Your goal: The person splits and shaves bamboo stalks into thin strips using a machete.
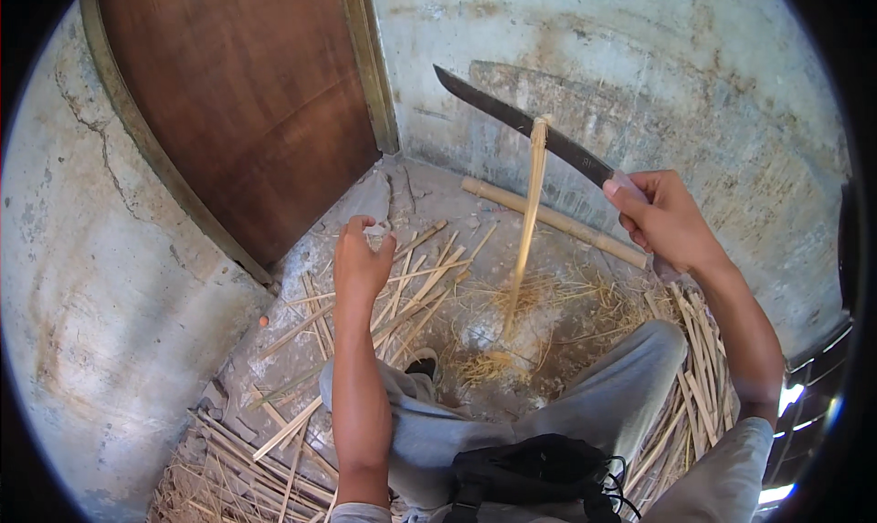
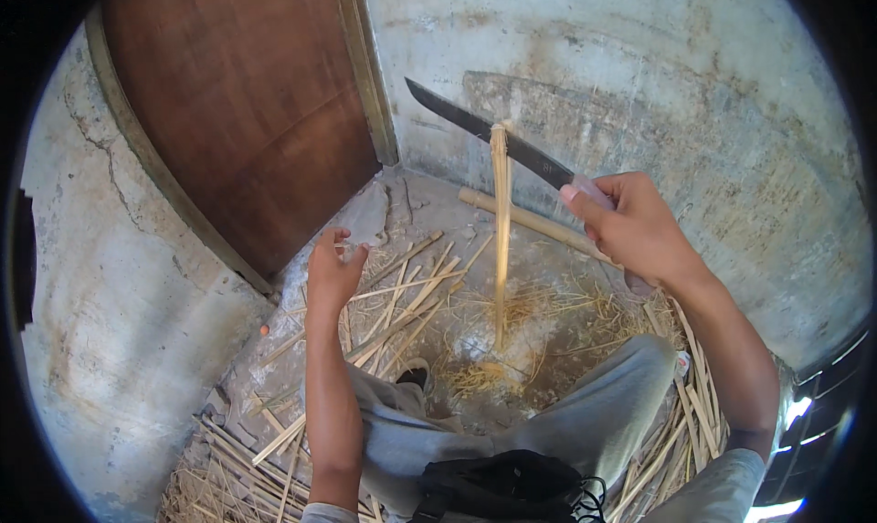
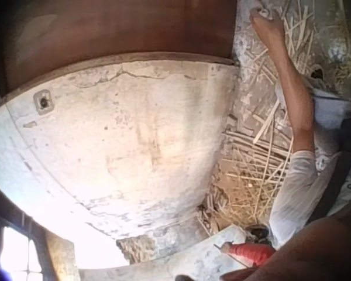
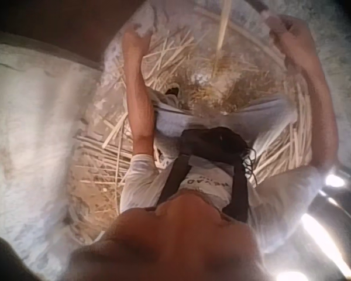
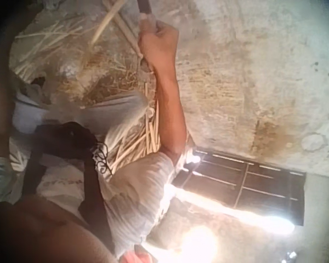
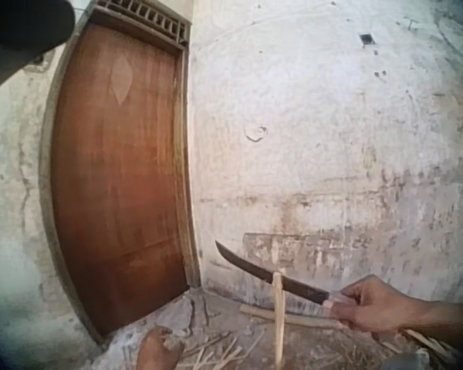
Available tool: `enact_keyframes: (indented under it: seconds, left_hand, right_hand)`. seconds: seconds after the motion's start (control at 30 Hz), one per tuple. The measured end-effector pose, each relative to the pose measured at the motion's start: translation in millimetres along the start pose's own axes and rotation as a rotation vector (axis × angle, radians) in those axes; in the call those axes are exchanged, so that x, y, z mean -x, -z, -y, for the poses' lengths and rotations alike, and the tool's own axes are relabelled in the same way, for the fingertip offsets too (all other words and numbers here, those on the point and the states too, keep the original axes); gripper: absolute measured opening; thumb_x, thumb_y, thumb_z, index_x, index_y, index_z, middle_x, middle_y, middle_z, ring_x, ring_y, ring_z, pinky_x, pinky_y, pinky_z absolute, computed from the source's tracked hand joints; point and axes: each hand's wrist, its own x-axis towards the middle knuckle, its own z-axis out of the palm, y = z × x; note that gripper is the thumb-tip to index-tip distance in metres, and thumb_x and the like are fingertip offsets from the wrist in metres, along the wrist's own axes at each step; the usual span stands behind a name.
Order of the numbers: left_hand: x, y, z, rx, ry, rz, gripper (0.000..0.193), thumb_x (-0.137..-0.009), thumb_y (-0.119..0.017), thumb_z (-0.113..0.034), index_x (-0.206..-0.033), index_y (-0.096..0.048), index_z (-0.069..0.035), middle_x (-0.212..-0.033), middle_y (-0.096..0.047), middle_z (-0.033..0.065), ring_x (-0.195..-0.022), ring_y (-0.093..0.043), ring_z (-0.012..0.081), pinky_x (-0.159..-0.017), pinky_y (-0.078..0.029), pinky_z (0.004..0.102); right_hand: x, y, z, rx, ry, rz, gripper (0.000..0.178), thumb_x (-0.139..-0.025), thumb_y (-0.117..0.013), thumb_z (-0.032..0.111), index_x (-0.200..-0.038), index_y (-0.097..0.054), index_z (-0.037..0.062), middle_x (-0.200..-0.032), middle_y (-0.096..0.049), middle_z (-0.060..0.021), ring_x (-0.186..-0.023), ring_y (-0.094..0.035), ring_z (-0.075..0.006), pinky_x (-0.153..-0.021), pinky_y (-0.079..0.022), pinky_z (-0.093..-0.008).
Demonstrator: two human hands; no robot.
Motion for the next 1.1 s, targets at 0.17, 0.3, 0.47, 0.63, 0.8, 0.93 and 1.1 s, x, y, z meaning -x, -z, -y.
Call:
enact_keyframes:
  seconds: [0.17, 0.3, 0.47, 0.63, 0.8, 0.93, 1.1]
  left_hand:
    - [2, -1, 0, -0.014, 0.004, -0.005, 0.041, -0.081, -0.073, -0.024, -0.111, -0.060, 0.000, -0.109, -0.065, 0.0202, -0.097, -0.064, 0.0310, -0.084, -0.050, 0.0407]
    - [4, 4, 8, -0.047, 0.011, -0.008, 0.041, -0.081, -0.073, -0.025, -0.110, -0.060, 0.000, -0.108, -0.066, 0.0200, -0.096, -0.064, 0.0314, -0.084, -0.050, 0.0410]
    - [-5, -11, -16, -0.001, -0.040, 0.001, 0.040, -0.081, -0.073, -0.025, -0.109, -0.060, 0.001, -0.107, -0.066, 0.0196, -0.094, -0.064, 0.0312, -0.082, -0.050, 0.0410]
    - [-4, 10, 2, -0.025, 0.040, -0.012, 0.039, -0.080, -0.073, -0.022, -0.109, -0.060, 0.000, -0.109, -0.063, 0.0217, -0.098, -0.063, 0.0356, -0.083, -0.049, 0.0429]
    - [-8, 1, -6, 0.070, 0.006, -0.069, 0.038, -0.080, -0.074, -0.021, -0.108, -0.061, 0.002, -0.108, -0.066, 0.0205, -0.094, -0.067, 0.0295, -0.079, -0.052, 0.0391]
    - [-6, 8, 7, 0.114, -0.010, -0.169, 0.030, -0.080, -0.072, -0.017, -0.102, -0.063, 0.001, -0.101, -0.067, 0.0196, -0.087, -0.066, 0.0297, -0.076, -0.052, 0.0390]
    - [-2, 15, 10, 0.147, 0.037, -0.222, 0.025, -0.080, -0.072, -0.016, -0.098, -0.065, 0.000, -0.094, -0.068, 0.0188, -0.082, -0.065, 0.0305, -0.073, -0.051, 0.0402]
  right_hand:
    - [22, 27, 34, -0.039, 0.095, -0.126, 0.042, -0.094, -0.061, 0.041, -0.073, -0.058, 0.0051, -0.055, -0.048, 0.0030, -0.042, -0.041, -0.0041, -0.039, -0.031, -0.0219]
    - [35, 48, 66, 0.074, 0.228, -0.318, 0.049, -0.091, -0.058, 0.052, -0.086, -0.064, 0.0035, -0.053, -0.044, 0.0056, -0.038, -0.036, -0.0028, -0.036, -0.027, -0.0194]
    - [63, 79, 113, 0.273, 0.116, -0.463, 0.059, -0.095, -0.047, 0.057, -0.109, -0.061, 0.0016, -0.060, -0.042, 0.0043, -0.040, -0.036, -0.0022, -0.038, -0.029, -0.0180]
    - [30, -12, 25, 0.278, 0.166, -0.072, 0.037, -0.097, -0.055, 0.035, -0.094, -0.061, -0.0006, -0.073, -0.061, -0.0146, -0.061, -0.057, -0.0229, -0.060, -0.045, -0.0402]
    - [30, -38, -24, 0.401, 0.188, 0.055, 0.042, -0.098, -0.054, 0.035, -0.086, -0.056, -0.0055, -0.066, -0.057, -0.0207, -0.060, -0.058, -0.0263, -0.060, -0.044, -0.0436]
    - [33, -30, -2, 0.233, 0.154, 0.061, 0.042, -0.095, -0.059, 0.034, -0.078, -0.059, -0.0041, -0.056, -0.047, -0.0133, -0.053, -0.046, -0.0176, -0.053, -0.040, -0.0382]
    - [51, 6, 24, 0.156, 0.264, -0.133, 0.044, -0.092, -0.063, 0.037, -0.072, -0.060, -0.0021, -0.054, -0.048, -0.0045, -0.050, -0.043, -0.0095, -0.048, -0.035, -0.0296]
